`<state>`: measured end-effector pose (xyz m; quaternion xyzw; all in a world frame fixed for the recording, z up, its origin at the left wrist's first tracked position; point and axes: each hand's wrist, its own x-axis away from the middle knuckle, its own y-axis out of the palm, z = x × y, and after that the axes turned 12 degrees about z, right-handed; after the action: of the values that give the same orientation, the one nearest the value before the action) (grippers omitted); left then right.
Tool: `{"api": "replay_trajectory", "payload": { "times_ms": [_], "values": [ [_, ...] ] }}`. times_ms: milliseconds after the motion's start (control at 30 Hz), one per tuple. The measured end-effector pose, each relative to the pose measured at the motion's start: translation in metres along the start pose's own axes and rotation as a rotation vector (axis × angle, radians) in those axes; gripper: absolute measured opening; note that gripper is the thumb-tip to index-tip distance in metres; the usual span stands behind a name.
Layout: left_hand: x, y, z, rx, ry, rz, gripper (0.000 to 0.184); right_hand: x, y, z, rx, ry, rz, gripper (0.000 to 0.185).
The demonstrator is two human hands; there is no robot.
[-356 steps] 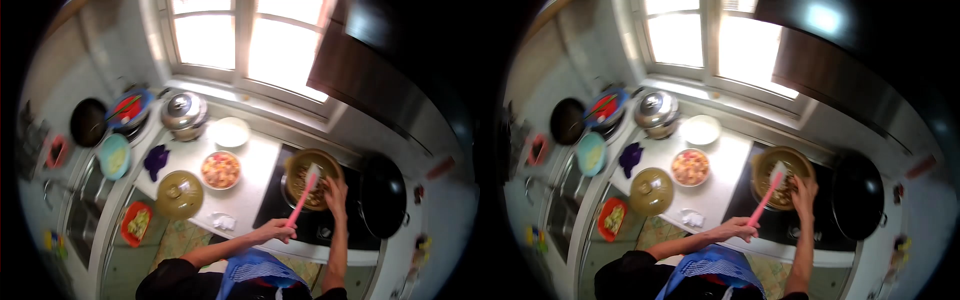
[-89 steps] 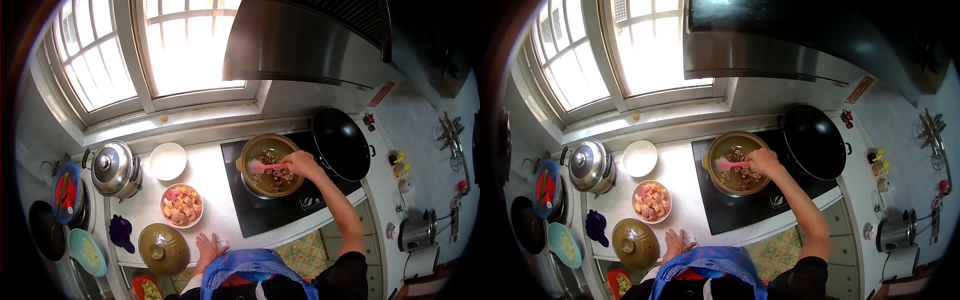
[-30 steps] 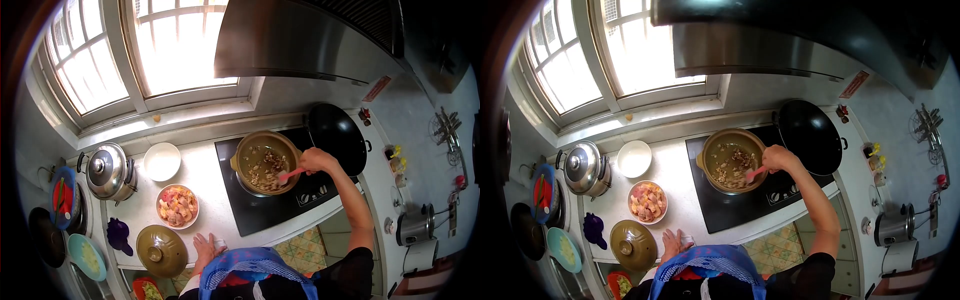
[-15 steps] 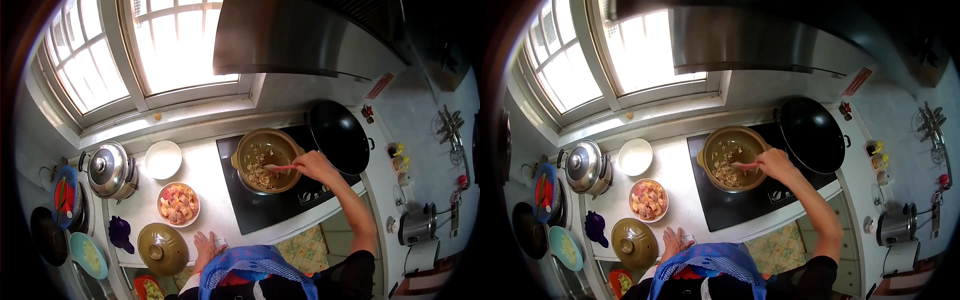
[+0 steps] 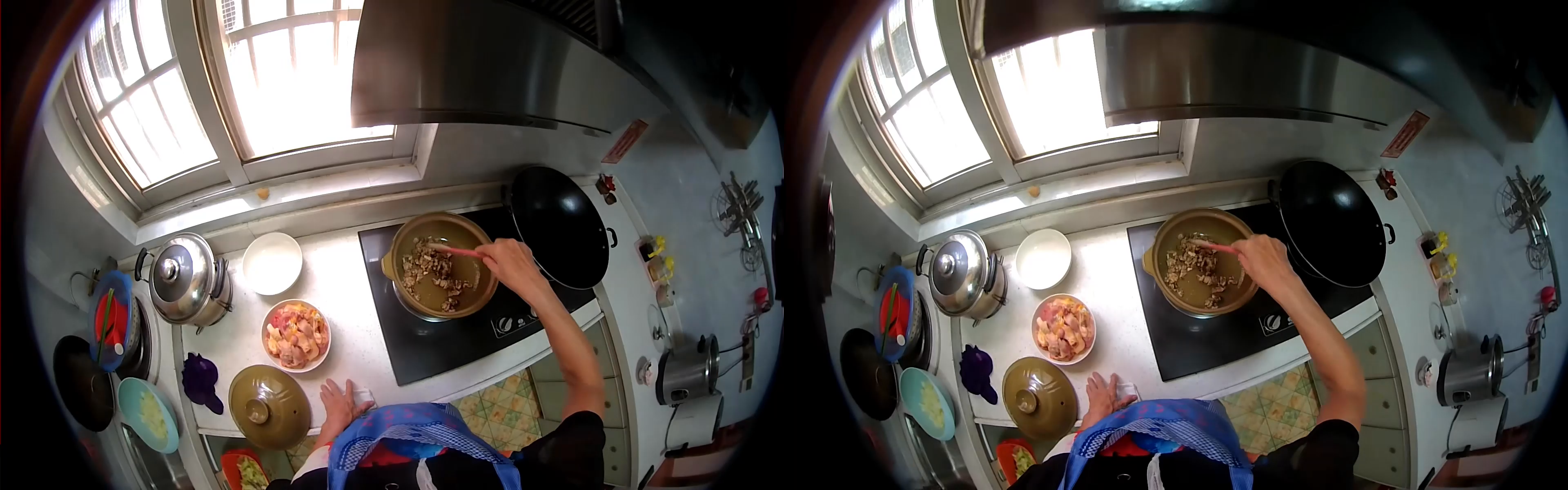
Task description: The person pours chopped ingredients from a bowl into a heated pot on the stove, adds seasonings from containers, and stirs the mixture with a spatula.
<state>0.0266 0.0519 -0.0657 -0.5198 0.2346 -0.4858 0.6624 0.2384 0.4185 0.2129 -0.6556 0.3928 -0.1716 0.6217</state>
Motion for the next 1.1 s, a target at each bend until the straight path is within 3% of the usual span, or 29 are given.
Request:
{"api": "replay_trajectory", "payload": {
  "times_ms": [167,300,433,567,633,800,833,1100],
  "values": [
    [0.0,-0.001,0.001,-0.016,0.0,-0.016,0.09,-0.014,0.061,0.017,0.151,0.03,0.115,0.023],
    [0.001,0.005,-0.002,-0.003,0.013,0.016,0.09,0.008,0.035,-0.015,-0.13,-0.109,-0.016,0.026],
    [0.001,0.003,0.0,-0.008,0.023,0.029,0.091,0.031,-0.006,-0.002,-0.016,-0.267,-0.122,0.03],
    [-0.001,0.002,0.001,-0.017,0.013,-0.005,0.091,0.043,-0.05,0.008,0.199,-0.19,-0.097,0.029],
    [-0.001,0.001,0.001,-0.014,0.005,-0.017,0.091,0.045,-0.062,0.018,0.115,-0.112,-0.07,0.026],
    [0.001,0.002,-0.003,-0.038,0.048,-0.029,0.09,0.039,-0.057,0.012,0.166,-0.079,-0.32,0.02],
    [0.003,0.005,-0.004,-0.062,0.067,-0.013,0.09,0.041,-0.044,0.013,0.131,-0.155,-0.199,0.014],
    [0.016,0.002,0.003,0.036,0.027,0.281,0.076,0.032,-0.01,0.014,0.056,0.041,0.121,0.021]
  ]
}}
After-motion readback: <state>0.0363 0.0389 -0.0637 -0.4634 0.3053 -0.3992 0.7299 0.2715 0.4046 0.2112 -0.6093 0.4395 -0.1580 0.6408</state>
